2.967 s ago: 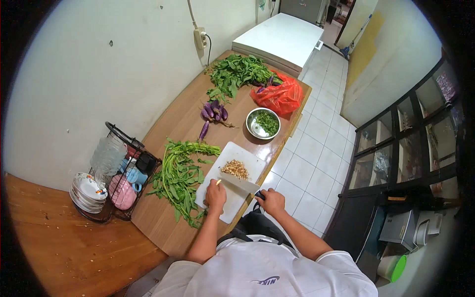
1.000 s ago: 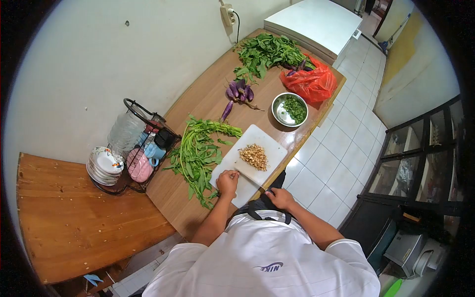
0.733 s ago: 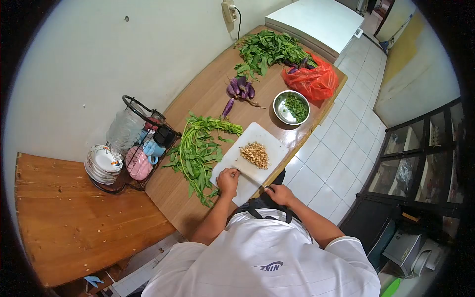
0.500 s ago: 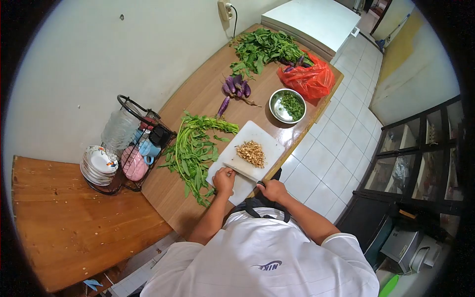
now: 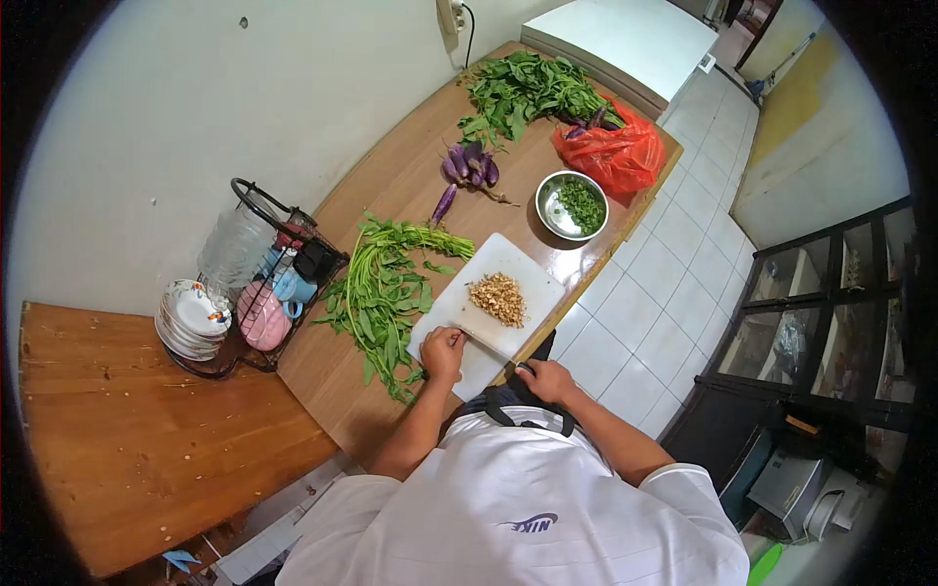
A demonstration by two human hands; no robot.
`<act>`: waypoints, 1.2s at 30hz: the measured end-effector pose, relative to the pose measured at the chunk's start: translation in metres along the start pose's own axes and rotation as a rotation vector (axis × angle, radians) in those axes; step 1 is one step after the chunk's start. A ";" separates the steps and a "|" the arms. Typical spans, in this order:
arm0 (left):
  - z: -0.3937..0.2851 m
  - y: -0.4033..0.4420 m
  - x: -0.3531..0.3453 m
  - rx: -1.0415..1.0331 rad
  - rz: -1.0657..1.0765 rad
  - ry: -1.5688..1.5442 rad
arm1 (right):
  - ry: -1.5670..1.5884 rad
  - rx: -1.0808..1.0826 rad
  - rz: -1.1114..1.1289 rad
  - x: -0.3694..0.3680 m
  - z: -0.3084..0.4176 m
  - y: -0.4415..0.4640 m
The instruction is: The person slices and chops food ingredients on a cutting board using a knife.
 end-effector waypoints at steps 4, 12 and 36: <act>-0.001 0.001 0.001 -0.006 0.025 -0.020 | -0.091 -0.048 -0.009 -0.004 0.007 0.010; -0.003 -0.005 0.002 -0.070 -0.036 0.059 | -0.003 -0.025 0.013 -0.011 -0.008 0.001; 0.002 -0.010 0.003 -0.040 -0.027 0.023 | 0.015 0.007 0.001 -0.016 -0.005 -0.004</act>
Point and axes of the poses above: each hand's wrist, its own y-axis towards the middle knuckle, its own x-axis out of the back of the hand, z = x × y, the point moved 6 cm from there along y, towards the middle knuckle, and after that the axes turned 7 degrees about y, right-handed, at the moved point
